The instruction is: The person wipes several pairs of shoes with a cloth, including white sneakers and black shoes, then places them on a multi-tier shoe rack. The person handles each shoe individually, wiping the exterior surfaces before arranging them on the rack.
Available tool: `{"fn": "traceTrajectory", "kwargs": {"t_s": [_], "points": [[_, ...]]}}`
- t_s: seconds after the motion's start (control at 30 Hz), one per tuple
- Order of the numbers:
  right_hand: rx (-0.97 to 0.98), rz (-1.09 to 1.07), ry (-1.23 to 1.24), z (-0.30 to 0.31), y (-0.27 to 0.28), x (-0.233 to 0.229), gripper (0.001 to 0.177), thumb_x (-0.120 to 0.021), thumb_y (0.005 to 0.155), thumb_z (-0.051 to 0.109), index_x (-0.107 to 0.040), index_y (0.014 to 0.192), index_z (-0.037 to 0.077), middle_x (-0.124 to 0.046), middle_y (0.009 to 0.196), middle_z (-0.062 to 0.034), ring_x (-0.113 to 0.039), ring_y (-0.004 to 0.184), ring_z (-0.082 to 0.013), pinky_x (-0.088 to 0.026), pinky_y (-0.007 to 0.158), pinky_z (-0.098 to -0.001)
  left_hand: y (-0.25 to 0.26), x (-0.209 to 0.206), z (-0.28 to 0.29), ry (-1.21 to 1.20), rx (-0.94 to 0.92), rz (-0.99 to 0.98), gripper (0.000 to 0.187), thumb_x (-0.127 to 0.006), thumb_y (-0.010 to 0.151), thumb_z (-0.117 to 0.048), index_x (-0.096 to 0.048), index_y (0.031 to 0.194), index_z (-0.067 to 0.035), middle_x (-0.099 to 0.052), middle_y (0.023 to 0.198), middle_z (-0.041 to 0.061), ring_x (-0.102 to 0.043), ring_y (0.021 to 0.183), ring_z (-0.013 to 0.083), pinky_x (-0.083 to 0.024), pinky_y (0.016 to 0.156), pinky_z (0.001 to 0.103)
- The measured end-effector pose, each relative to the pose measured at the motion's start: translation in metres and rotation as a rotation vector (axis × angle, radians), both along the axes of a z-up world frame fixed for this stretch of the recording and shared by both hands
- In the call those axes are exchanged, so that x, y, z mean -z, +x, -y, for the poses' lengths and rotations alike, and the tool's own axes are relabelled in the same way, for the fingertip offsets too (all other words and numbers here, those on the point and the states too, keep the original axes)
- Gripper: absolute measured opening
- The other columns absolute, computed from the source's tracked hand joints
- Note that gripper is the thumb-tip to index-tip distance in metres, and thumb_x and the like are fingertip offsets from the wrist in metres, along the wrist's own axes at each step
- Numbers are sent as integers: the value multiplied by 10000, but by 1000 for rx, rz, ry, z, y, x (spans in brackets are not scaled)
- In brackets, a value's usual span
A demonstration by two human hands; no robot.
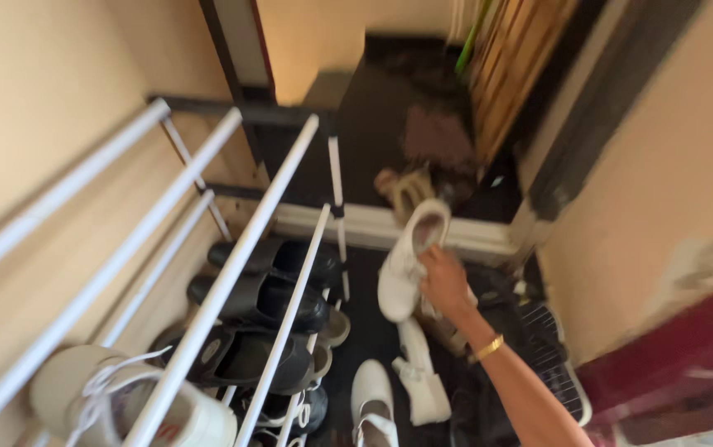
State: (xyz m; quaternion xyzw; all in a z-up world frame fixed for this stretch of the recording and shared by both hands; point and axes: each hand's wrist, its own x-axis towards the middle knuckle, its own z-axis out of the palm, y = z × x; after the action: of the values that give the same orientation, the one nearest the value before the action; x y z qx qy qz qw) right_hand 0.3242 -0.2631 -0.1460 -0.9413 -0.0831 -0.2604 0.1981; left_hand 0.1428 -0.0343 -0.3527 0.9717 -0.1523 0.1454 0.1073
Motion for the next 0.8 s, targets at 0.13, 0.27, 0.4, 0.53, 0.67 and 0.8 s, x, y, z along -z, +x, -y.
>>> {"fn": "traceTrajectory", "kwargs": {"t_s": [0.13, 0.27, 0.4, 0.53, 0.67, 0.8], "points": [[-83, -49, -48, 5, -80, -80, 457, -676, 631, 23, -672, 1082, 93, -603, 1150, -103, -673, 870, -405, -543, 739, -507, -3, -82, 3, -70, 31, 54, 378, -665, 842, -216, -667, 1191, -72, -693, 1127, 179, -657, 1017, 422, -532, 836, 505], [-118, -83, -104, 1, -158, -131, 433, -666, 668, 13, -674, 1089, 119, -622, 1154, -63, -696, 786, -369, -559, 715, -487, -79, -127, -17, -236, 140, -52, 376, -670, 843, -203, -660, 1196, -73, -702, 1105, 180, -659, 1009, 412, -526, 848, 499], [-166, 1, -223, -14, -206, -184, 388, -673, 681, 5, -675, 1055, 112, -624, 1150, -70, -697, 768, -350, -556, 644, -471, -111, -222, -34, -515, 201, -167, 375, -675, 845, -189, -653, 1201, -73, -711, 1083, 181, -660, 1000, 402, -520, 860, 493], [-263, 176, -361, -36, -251, -235, 352, -666, 685, -3, -649, 1026, 82, -616, 1125, -82, -695, 790, -298, -561, 668, -442, -123, -366, -36, -498, 304, 171, 658, -750, 827, -32, -471, 1421, 28, -550, 1408, 250, -511, 1299, 423, -408, 1103, 452], [-301, 273, -516, -54, -296, -274, 314, -686, 721, 41, -641, 1030, 73, -603, 1090, -69, -679, 847, -249, -560, 754, -415, -170, -458, -36, -281, 258, 225, 721, -748, 821, -73, -407, 1428, 114, -386, 1527, 311, -353, 1435, 445, -270, 1190, 486], [-354, 402, -729, -67, -330, -292, 292, -707, 775, 87, -666, 1064, 101, -613, 1130, -55, -664, 851, -194, -560, 739, -369, -191, -482, -29, -42, 205, 324, 826, -780, 764, -174, -380, 1405, 161, -418, 1464, 347, -359, 1451, 477, -236, 1200, 556]]}}
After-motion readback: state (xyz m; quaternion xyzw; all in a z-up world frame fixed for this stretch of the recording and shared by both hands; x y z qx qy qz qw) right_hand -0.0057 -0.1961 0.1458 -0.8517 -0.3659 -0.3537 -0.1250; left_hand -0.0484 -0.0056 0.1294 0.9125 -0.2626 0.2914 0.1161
